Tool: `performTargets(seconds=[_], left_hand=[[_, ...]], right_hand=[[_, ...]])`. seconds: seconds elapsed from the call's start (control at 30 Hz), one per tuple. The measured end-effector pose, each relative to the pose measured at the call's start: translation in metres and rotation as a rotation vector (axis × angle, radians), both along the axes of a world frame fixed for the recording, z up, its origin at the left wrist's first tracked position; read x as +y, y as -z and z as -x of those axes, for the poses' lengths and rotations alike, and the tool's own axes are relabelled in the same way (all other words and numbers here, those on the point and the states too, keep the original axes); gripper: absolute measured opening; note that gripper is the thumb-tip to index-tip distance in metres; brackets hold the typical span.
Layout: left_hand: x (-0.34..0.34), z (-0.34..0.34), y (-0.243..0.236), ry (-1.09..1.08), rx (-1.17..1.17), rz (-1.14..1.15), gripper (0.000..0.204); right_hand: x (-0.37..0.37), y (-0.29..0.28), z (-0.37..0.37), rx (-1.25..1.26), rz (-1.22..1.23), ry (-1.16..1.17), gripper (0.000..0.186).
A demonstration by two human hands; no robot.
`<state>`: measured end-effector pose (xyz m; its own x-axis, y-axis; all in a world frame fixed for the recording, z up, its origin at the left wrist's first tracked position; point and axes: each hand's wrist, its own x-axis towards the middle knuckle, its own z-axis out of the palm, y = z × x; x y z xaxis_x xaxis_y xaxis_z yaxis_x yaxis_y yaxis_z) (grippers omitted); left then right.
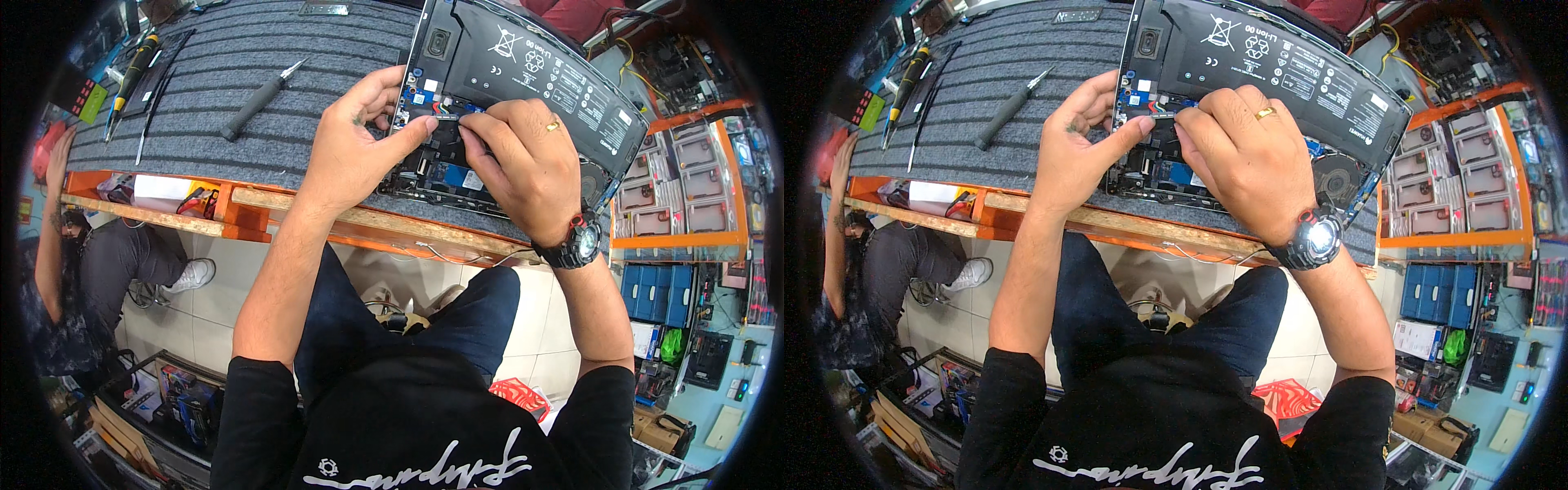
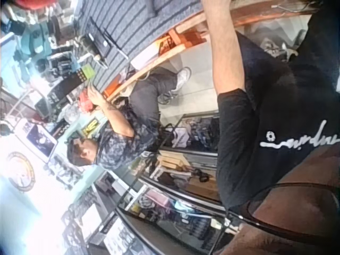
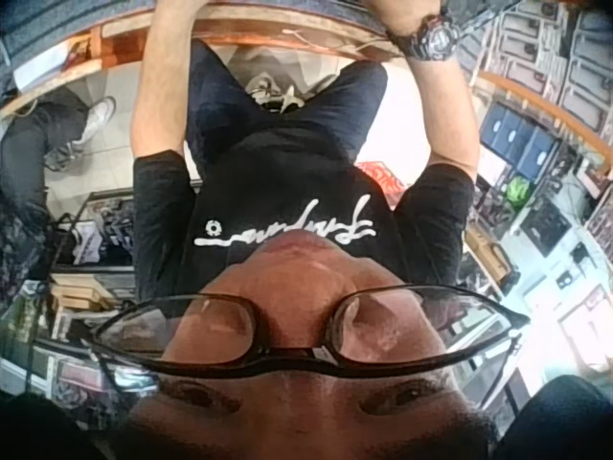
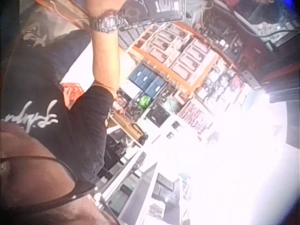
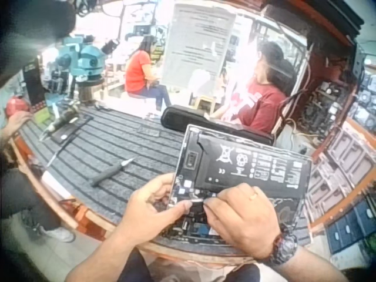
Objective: The person opens a laptop, removes the back cover, and uses a screwdriver to detach internal components. They disconnect cables, remove the battery, and then reinstall it by reconnecting the battery connector and placing the battery back into the chassis.
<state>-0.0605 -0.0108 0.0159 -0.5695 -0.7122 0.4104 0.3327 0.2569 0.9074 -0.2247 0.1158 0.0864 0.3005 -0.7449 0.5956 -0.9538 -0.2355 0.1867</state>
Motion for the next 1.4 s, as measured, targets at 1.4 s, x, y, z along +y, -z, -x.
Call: performTargets(seconds=[1.4], left_hand=[[-0.004,-0.001,0.0,0.025,-0.004,0.075,0.051]], right_hand=[[-0.008,-0.014,-0.004,0.21,-0.069,-0.036,0.022]])
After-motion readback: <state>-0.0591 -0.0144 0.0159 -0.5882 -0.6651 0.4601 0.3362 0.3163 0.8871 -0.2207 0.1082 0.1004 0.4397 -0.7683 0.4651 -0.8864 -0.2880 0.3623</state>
